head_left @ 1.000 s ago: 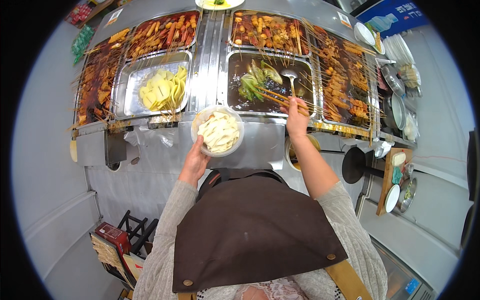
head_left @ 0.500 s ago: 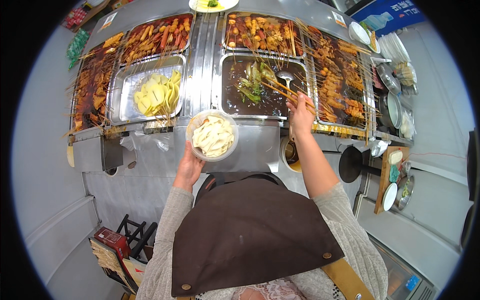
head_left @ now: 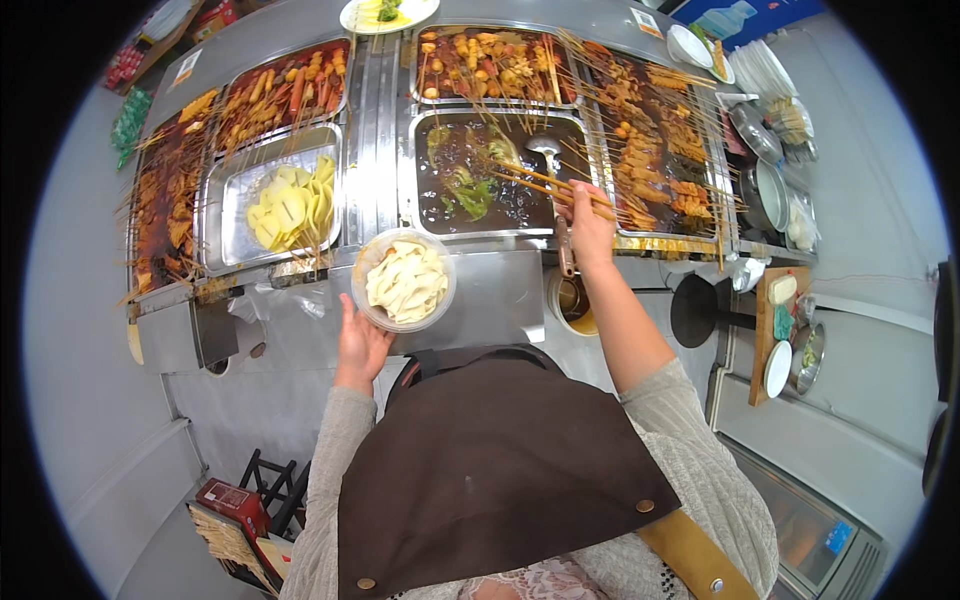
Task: The person assembles a takeout bowl by adding cooked noodles, vegetables, and sauce using chopsticks and a ladle, then places the bowl in a plastic bag and hands it to a customer.
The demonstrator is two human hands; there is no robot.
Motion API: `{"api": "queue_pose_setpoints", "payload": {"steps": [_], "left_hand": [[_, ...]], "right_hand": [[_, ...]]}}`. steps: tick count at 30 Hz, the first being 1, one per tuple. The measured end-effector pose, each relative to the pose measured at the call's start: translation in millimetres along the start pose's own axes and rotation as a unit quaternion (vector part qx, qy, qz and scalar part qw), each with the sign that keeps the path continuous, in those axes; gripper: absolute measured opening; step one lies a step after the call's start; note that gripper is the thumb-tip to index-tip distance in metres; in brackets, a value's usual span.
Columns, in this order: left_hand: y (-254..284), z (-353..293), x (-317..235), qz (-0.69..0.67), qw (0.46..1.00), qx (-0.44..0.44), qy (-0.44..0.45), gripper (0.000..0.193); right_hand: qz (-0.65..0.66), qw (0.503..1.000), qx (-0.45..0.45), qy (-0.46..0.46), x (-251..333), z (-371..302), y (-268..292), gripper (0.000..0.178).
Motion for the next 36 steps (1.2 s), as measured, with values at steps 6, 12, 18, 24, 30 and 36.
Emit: {"api": "queue_pose_setpoints", "payload": {"steps": [6,12,18,24,30,36], "left_hand": [[1.4,1.1,3.6,0.013,1.000,-0.019,-0.016,0.087],[1.3,2.8,3.8,0.005,0.999,-0.031,-0.012,0.084],[2.8,4.3,6.4,0.005,0.999,-0.042,-0.015,0.084],[4.1,4.8,8.7,0.003,0.999,-0.041,-0.020,0.081],[1.6,7.7,11.5,0.000,0.999,-0.037,-0.028,0.074],[2.1,9.4,12.6,-0.003,0.999,-0.020,-0.032,0.074]], "right_hand": [[-0.177,0.980,0.002,0.086,77.0,-38.2,70.9,0.028],[-0.219,0.975,0.012,0.023,77.0,-19.1,80.4,0.028],[-0.241,0.970,0.021,-0.004,71.2,10.9,90.2,0.029],[-0.338,0.941,0.017,-0.006,23.8,30.9,95.3,0.032],[-0.048,0.989,-0.143,0.005,-12.3,27.5,126.8,0.023],[0.102,0.962,-0.252,-0.014,-25.4,-1.0,158.6,0.021]]}}
Point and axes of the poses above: each hand's wrist, its own z-axis towards the middle knuckle, its own y-axis out of the back of the hand, x = y × z, the point moved 3 cm from there along z, towards the middle knuckle, and after that the axes turned 14 degrees about x, right-handed, at the moved point
